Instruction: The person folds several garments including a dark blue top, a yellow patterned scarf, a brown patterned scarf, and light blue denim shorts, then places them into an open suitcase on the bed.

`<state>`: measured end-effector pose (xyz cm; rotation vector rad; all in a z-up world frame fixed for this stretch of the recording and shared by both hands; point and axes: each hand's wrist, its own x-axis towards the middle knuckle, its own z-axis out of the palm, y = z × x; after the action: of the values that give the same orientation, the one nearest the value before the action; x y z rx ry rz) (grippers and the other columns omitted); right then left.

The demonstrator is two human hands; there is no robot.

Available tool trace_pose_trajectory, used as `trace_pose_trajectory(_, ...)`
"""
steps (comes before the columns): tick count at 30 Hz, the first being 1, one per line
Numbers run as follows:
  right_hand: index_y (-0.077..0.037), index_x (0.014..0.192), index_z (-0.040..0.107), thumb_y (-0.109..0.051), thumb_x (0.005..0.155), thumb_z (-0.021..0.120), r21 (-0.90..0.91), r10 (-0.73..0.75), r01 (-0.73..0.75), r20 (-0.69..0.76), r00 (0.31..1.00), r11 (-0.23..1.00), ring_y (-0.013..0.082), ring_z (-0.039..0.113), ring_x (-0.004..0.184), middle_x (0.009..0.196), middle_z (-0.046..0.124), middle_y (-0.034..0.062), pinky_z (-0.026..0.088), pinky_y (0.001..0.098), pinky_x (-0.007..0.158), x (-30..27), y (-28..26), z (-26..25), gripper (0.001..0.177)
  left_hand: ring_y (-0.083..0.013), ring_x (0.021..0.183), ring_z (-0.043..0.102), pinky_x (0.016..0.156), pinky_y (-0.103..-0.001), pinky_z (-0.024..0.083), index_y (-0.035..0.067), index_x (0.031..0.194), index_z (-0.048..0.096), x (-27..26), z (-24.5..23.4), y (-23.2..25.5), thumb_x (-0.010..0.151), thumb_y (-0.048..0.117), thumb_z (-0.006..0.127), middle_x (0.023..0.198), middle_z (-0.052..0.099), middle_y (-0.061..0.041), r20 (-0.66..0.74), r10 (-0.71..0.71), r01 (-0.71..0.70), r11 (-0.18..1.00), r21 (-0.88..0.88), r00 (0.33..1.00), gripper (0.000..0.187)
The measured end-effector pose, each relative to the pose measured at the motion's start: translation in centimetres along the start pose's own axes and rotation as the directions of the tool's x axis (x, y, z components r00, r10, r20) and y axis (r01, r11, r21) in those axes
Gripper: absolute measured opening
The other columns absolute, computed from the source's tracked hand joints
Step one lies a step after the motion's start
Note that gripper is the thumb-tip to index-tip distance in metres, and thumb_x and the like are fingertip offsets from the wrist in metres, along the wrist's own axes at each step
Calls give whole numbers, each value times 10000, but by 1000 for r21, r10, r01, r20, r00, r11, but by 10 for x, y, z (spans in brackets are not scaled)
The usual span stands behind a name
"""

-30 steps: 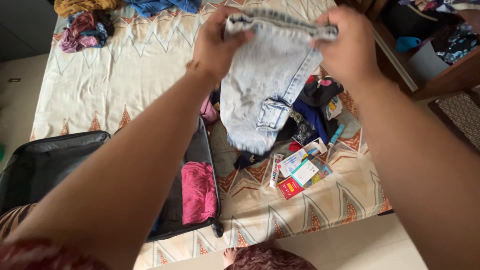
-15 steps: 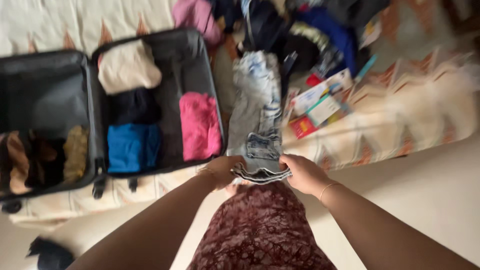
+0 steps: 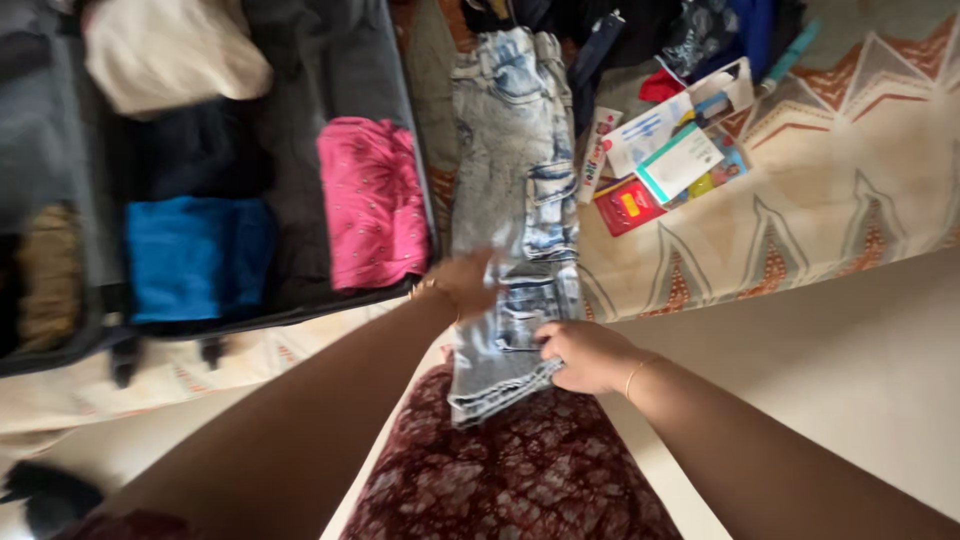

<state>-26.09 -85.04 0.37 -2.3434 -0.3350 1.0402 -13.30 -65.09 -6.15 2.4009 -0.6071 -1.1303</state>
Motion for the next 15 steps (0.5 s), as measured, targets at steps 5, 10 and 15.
trace_pose_trajectory(5, -59, 1083, 753, -134, 778, 672, 161, 151, -188, 216, 965, 969, 266, 735, 946, 1021, 774, 138, 551, 372, 885, 3, 18, -21, 325, -346, 1530, 141, 1203, -585, 181, 284, 1611, 190, 25, 15, 26, 898, 457, 659, 1663, 93, -101, 51, 129, -137, 855, 500, 990, 871)
trace_pose_trajectory(10, -113, 1112, 772, -103, 764, 698, 314, 179, -227, 176, 968, 922, 212, 736, 938, 1001, 798, 72, 551, 342, 856, 7, 32, -36, 355, -354, 1572, 19, 1239, -566, 99, 428, 1617, 228, 45, 60, 10, 967, 454, 585, 1707, 7, -91, 443, 7, -234, 857, 459, 896, 742)
trace_pose_trajectory(15, -117, 1167, 731, -241, 853, 775, 405, 151, -86, -130, 980, 910, 174, 691, 1042, 1102, 773, 48, 496, 308, 917, 24, 61, -63, 341, -325, 1376, 451, 1149, -503, 349, 179, 1505, 510, 81, 72, -50, 981, 693, 391, 1534, 483, -139, 402, 102, 181, 774, -607, 910, 744)
